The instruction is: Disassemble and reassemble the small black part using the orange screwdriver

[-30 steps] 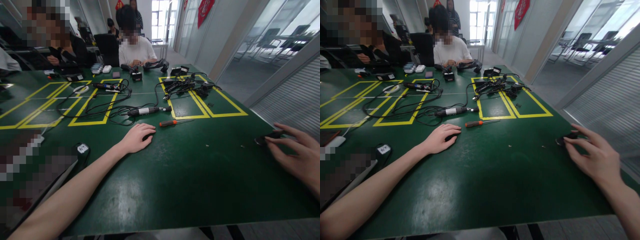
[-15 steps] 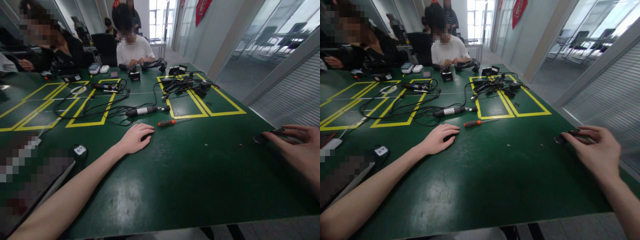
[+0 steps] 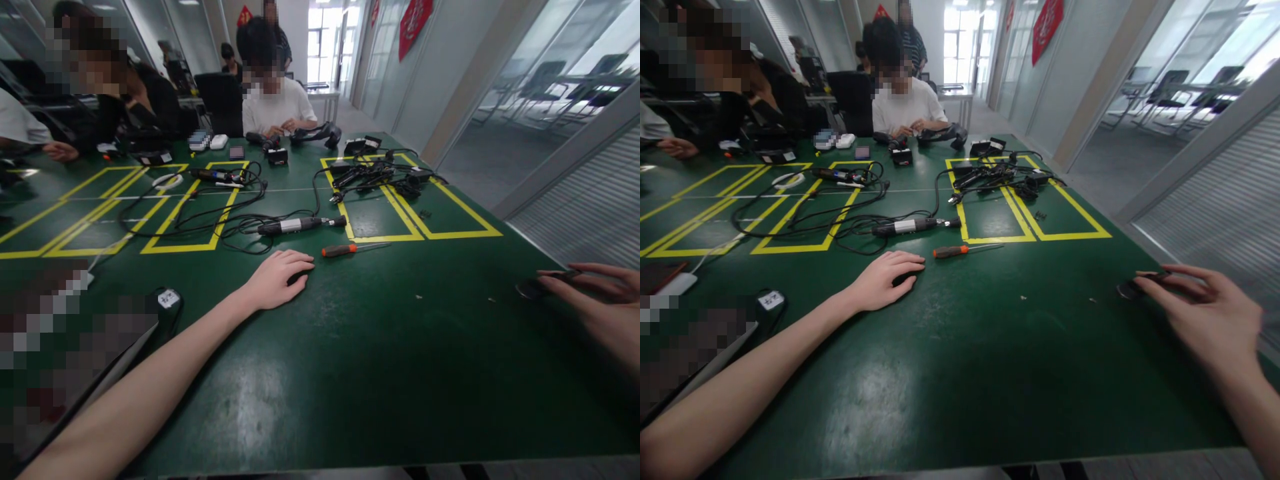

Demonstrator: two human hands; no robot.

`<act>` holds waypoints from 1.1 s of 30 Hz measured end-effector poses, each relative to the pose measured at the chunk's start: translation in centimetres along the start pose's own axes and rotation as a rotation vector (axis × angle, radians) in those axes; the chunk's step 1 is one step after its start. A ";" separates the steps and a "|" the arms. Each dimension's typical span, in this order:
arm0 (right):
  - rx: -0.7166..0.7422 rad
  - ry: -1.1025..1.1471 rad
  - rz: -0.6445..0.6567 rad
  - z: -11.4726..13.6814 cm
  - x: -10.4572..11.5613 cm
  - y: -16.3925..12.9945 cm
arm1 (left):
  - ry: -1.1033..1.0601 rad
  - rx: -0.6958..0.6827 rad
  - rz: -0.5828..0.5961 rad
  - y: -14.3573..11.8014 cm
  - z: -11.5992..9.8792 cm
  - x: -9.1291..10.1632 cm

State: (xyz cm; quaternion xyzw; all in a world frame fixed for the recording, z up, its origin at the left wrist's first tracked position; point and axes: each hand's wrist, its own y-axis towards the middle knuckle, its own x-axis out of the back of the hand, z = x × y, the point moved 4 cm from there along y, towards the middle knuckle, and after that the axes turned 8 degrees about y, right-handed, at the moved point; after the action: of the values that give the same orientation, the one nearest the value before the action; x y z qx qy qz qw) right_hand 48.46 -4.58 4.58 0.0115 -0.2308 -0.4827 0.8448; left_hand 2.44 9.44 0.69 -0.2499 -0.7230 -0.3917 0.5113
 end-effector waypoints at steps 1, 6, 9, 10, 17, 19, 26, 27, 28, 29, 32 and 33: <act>0.005 0.011 0.000 0.3 -0.2 -0.1 | 0.000 -0.002 -0.001 0.0 0.0 0.0; -0.002 0.063 0.062 0.8 -1.1 -0.7 | 0.004 0.003 0.001 0.1 0.0 -0.1; 0.009 0.083 0.131 0.9 -1.4 -0.8 | 0.002 0.000 0.000 0.1 0.0 -0.1; 0.014 0.069 0.128 0.8 -1.4 -0.8 | 0.000 -0.002 -0.001 0.1 0.0 -0.1; 0.101 -0.183 0.014 1.0 -1.2 -0.9 | -0.003 0.006 0.012 0.1 0.1 -0.2; 0.041 -0.174 0.031 1.1 -1.2 -1.1 | -0.002 0.011 0.012 0.1 0.1 -0.2; -0.015 -0.058 0.060 2.1 -1.7 -2.0 | -0.006 0.012 0.012 0.1 0.0 -0.1; -0.015 -0.048 0.060 2.2 -1.8 -2.1 | -0.006 0.012 0.013 0.1 0.0 -0.1; -0.013 -0.044 0.061 2.3 -1.9 -2.1 | -0.006 0.012 0.015 0.1 0.0 -0.1; -0.007 -0.043 0.061 2.4 -2.0 -2.2 | -0.006 0.013 0.017 0.1 0.0 -0.1; 0.009 -0.045 0.080 2.3 -2.0 -2.4 | -0.008 0.016 0.023 0.2 0.0 0.0; 0.012 -0.048 0.081 2.0 -1.8 -2.4 | -0.008 0.017 0.023 0.2 0.0 0.1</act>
State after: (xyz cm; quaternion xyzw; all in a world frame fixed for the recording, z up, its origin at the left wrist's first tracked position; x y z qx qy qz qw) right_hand 44.99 -3.96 5.07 -0.0046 -0.2542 -0.4467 0.8578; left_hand 2.54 9.52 0.80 -0.2553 -0.7253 -0.3789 0.5149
